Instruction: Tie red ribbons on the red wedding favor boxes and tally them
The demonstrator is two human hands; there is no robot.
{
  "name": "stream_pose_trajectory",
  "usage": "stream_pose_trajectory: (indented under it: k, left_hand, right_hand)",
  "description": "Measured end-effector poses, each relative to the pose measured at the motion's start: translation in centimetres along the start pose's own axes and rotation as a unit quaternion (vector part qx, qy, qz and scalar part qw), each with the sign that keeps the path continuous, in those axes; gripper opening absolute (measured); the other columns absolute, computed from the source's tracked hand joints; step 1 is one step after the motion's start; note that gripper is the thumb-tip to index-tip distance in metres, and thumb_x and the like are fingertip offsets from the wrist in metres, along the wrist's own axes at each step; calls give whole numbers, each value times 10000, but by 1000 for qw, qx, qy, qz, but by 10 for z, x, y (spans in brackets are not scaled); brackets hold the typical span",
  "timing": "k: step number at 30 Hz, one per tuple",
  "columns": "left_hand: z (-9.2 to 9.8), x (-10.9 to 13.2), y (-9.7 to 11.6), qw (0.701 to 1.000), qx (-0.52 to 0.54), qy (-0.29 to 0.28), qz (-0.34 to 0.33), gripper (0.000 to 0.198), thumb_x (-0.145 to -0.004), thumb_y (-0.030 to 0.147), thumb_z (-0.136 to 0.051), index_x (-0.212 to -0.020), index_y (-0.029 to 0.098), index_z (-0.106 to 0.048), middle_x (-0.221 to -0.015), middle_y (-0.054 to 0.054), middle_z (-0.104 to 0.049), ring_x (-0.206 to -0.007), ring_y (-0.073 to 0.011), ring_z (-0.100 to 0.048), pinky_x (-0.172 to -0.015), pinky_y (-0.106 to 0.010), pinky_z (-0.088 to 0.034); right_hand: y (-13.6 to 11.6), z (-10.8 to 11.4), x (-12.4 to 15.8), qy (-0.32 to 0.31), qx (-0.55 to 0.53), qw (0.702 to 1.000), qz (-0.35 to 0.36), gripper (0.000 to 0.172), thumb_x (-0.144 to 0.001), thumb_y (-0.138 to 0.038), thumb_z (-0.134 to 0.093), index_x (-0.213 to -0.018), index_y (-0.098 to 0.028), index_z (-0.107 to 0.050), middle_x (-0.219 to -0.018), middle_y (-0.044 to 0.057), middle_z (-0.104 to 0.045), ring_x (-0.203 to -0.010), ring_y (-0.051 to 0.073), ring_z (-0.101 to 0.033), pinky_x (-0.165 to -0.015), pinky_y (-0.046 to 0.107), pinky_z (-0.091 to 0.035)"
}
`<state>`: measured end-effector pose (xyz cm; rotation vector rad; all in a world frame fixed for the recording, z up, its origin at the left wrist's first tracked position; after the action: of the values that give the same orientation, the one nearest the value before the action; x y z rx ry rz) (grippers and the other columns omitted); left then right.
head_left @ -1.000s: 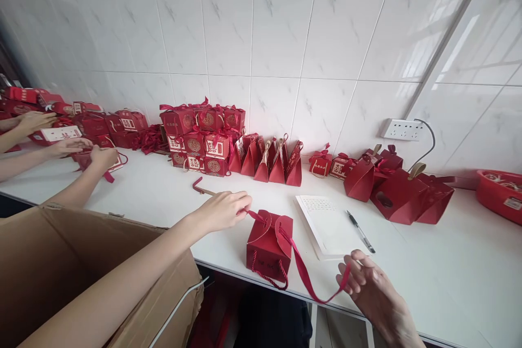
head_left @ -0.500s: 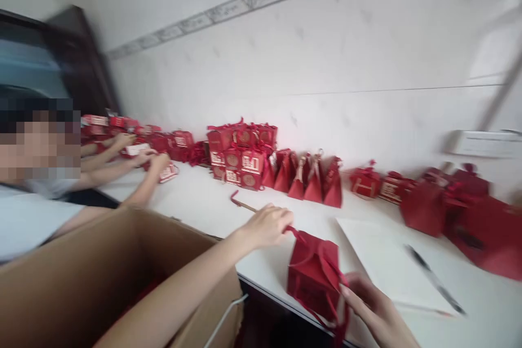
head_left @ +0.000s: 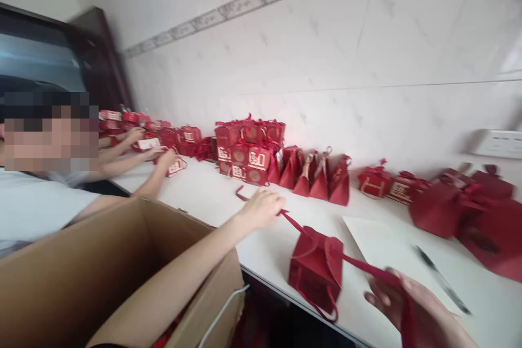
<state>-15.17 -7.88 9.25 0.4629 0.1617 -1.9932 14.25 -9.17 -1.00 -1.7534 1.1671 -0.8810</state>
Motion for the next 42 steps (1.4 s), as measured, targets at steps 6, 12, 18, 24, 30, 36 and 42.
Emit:
stream_pose_trajectory:
  k: [6,12,18,24,30,36,42]
  left_hand:
    - [33,-5,-15,991,-118,-42,49,154,-806,213,-453,-759,177,-596,-797,-47,-581,-803,-208,-565,-690,-310,-416]
    - [50,-1,-28,990,-127,16,59,238,-850,276,-375,-868,201,-600,-953,-44,-569,-790,-172,-579,-603,-258,-399]
    - [41,-2,-24,983,-171,42,49,208,-852,204,-355,-862,199,-563,-851,-15,-618,-661,-155,-575,-603,-264,-384]
    - [24,-4,-16,978,-179,102,21,168,-817,169,-376,-788,183,-541,-823,-47,-593,-601,-150,-558,-526,-254,-344]
    - [12,-6,-6,987,103,30,118,51,-748,192,-454,-782,213,-485,-576,50,-551,-530,-136,-547,-536,-239,-389]
    - [15,-11,10,890,433,40,138,163,-688,293,-605,-796,171,-619,-834,-48,-663,-787,-176,-629,-725,-285,-482]
    - [20,-16,22,760,606,130,198,235,-608,283,-733,-749,165,-587,-759,-4,-634,-704,-130,-614,-711,-278,-500]
  right_hand:
    - [-50,-37,9,-83,-126,988,42,186,-655,-344,-749,-688,-200,-636,-664,19,-597,-698,178,-569,-696,345,-508]
    - [-76,-59,-6,-30,-154,981,112,140,-633,-302,-737,-684,-186,-679,-924,63,-667,-935,235,-593,-882,365,-474]
    - [-89,-78,-12,-60,-164,972,155,131,-691,-299,-649,-642,-179,-666,-719,29,-631,-746,187,-614,-901,381,-471]
    - [-100,-82,-14,-100,-93,969,207,131,-691,-258,-587,-682,-179,-691,-743,52,-650,-723,215,-612,-807,433,-503]
    - [-111,-92,-13,-113,-23,959,259,116,-758,-285,-638,-818,-213,-705,-788,36,-666,-720,174,-614,-729,350,-527]
    - [-110,-95,-12,-102,1,957,270,209,-758,-317,-661,-943,-224,-688,-855,44,-679,-786,196,-634,-706,346,-530]
    - [-108,-94,-16,-71,21,951,299,208,-735,-337,-690,-899,-213,-664,-817,25,-648,-730,171,-625,-691,358,-537]
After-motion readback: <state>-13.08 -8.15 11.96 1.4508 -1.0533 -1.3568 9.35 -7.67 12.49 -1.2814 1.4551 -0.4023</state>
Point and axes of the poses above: each hand's wrist, its own x-axis away from the middle knuckle, its own z-axis out of the back of the hand, y = z × x, the point moved 1 cm from there along -x, towards the middle knuckle
